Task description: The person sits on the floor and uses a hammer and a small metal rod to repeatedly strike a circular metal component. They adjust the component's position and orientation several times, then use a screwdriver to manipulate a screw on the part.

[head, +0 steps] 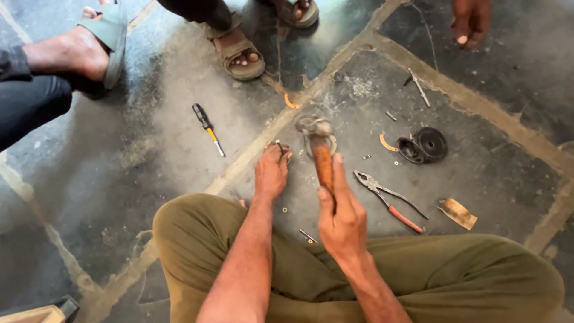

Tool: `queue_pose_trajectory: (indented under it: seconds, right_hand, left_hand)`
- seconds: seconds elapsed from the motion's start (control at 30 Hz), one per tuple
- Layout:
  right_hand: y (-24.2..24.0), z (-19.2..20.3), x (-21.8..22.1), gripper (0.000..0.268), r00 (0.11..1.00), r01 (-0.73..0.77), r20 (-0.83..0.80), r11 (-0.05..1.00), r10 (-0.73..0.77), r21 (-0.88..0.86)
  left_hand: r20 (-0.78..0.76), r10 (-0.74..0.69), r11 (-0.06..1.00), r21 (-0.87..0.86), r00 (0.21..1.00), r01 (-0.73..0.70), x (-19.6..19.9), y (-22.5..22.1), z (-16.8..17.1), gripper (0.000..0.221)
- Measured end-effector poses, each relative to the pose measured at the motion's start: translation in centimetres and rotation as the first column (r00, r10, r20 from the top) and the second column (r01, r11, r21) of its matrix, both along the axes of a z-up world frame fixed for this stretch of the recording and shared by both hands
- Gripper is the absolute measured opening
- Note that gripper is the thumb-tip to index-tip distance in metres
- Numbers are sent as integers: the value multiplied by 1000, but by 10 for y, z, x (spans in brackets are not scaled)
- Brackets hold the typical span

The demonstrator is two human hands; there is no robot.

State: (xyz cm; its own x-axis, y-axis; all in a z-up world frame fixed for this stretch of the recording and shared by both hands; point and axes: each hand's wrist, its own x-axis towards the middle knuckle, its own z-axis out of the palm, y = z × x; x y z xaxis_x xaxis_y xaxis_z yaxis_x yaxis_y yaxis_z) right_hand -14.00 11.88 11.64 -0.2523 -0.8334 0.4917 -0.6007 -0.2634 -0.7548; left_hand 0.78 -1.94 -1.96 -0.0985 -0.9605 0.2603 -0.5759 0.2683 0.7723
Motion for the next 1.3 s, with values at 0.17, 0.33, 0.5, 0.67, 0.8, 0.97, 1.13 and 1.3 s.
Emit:
queue_pose_trajectory:
  seconds: [0.17, 0.33, 0.5, 0.67, 0.8, 0.97, 1.13, 1.3]
  right_hand:
    - [-17, 8, 12, 59, 987, -86, -93, 910, 134, 406]
    - [-6, 1, 8, 60, 997, -15, -64, 942, 39, 336]
    - [0, -2, -43, 58, 992, 93, 47, 943, -114, 319]
    - [0, 1, -62, 59, 958, 174, 141, 898, -249, 403]
    - [1, 5, -60, 59, 951, 157, 185, 901, -249, 404]
    - [2, 1, -56, 58, 974, 108, 145, 923, -172, 368]
    - [2, -2, -53, 57, 983, 77, 135, 951, -122, 298]
    - [2, 0, -55, 59, 972, 87, 165, 908, -168, 410]
  left_hand:
    - [254, 66, 981, 162, 965, -110, -4, -8, -3, 18]
    - [45, 82, 985, 149, 996, -88, 0, -2, -1, 19]
    - [-90, -10, 996, -93, 996, 2, -11, 2, 20, 13]
    - [-90, 11, 999, -30, 996, -14, -18, 13, 41, 15]
    - [-63, 67, 997, 52, 996, -64, -19, 12, 50, 16]
    - [1, 42, 999, 9, 999, -42, -18, 15, 53, 15]
    - [-1, 57, 998, 11, 998, -57, -16, 17, 54, 14]
    - [25, 42, 999, -25, 999, -42, -17, 15, 51, 15]
